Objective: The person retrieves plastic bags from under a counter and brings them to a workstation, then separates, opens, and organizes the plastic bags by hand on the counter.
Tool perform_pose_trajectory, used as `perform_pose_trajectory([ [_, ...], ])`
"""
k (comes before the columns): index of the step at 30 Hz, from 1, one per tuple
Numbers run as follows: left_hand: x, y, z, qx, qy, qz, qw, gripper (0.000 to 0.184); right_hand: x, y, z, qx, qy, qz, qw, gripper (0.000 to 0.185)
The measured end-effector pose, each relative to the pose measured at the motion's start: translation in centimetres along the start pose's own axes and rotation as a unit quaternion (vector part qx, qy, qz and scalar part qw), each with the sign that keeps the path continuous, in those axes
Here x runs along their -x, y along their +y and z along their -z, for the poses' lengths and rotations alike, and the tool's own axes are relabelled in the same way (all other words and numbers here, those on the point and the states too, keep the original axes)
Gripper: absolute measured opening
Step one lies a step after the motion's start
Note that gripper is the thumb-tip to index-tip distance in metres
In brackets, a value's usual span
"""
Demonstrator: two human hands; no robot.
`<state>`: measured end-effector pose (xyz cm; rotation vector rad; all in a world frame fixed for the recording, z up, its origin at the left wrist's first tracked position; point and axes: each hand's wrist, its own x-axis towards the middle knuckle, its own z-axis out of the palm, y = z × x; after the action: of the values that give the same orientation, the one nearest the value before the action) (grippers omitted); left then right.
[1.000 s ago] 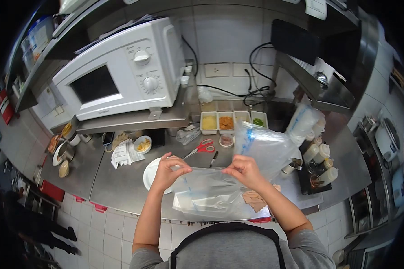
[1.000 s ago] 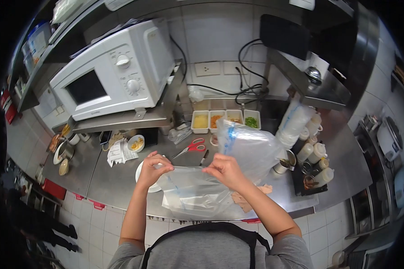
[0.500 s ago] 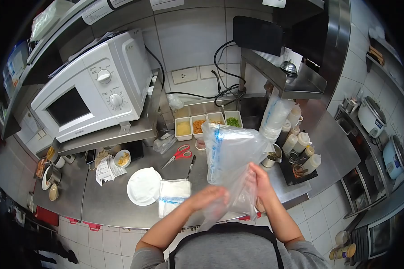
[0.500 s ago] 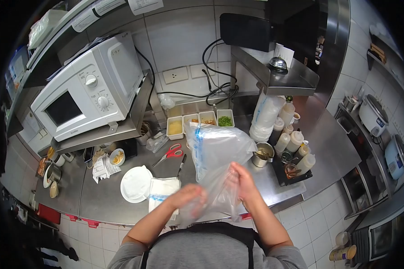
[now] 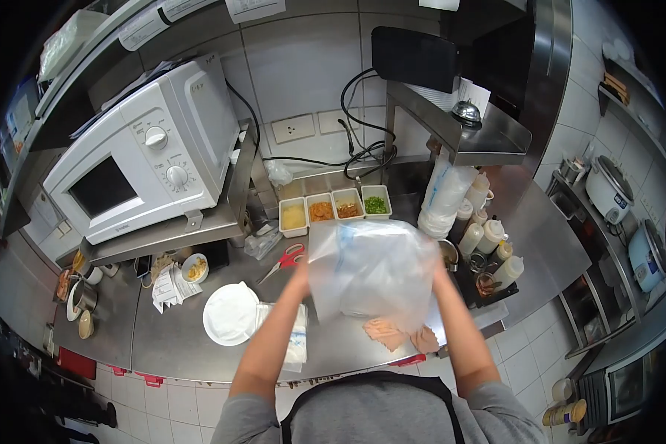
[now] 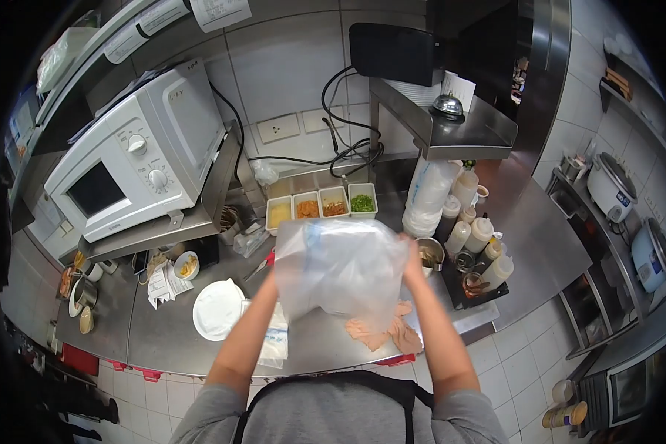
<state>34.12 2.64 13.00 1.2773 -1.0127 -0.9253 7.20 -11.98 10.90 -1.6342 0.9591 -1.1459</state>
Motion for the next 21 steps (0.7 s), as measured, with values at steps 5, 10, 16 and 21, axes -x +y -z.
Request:
perform_pose_trajectory([
  [5, 3.0, -10.2, -1.9, -0.268, 0.065, 0.028, 0.961, 0.022, 4.6, 9.4, -3.4, 0.200, 0.020, 0.078, 0.977, 0.031],
  [10, 2.2, -8.4, -3.8, -0.392, 0.105, 0.014, 0.914, 0.021, 4.1, 8.7, -3.5, 0.177, -0.024, -0.027, 0.984, 0.038],
  [16, 0.0, -10.4, -3.6, -0.469, 0.084, 0.086, 0.875, 0.027, 3.6, 9.3, -3.9, 0.248, 0.005, -0.053, 0.967, 0.042],
  [21, 2.3, -11.5, 0.1, -0.237, 0.040, 0.118, 0.964, 0.042, 5.4, 8.9, -0.3, 0.068, -0.055, -0.128, 0.988, 0.038],
])
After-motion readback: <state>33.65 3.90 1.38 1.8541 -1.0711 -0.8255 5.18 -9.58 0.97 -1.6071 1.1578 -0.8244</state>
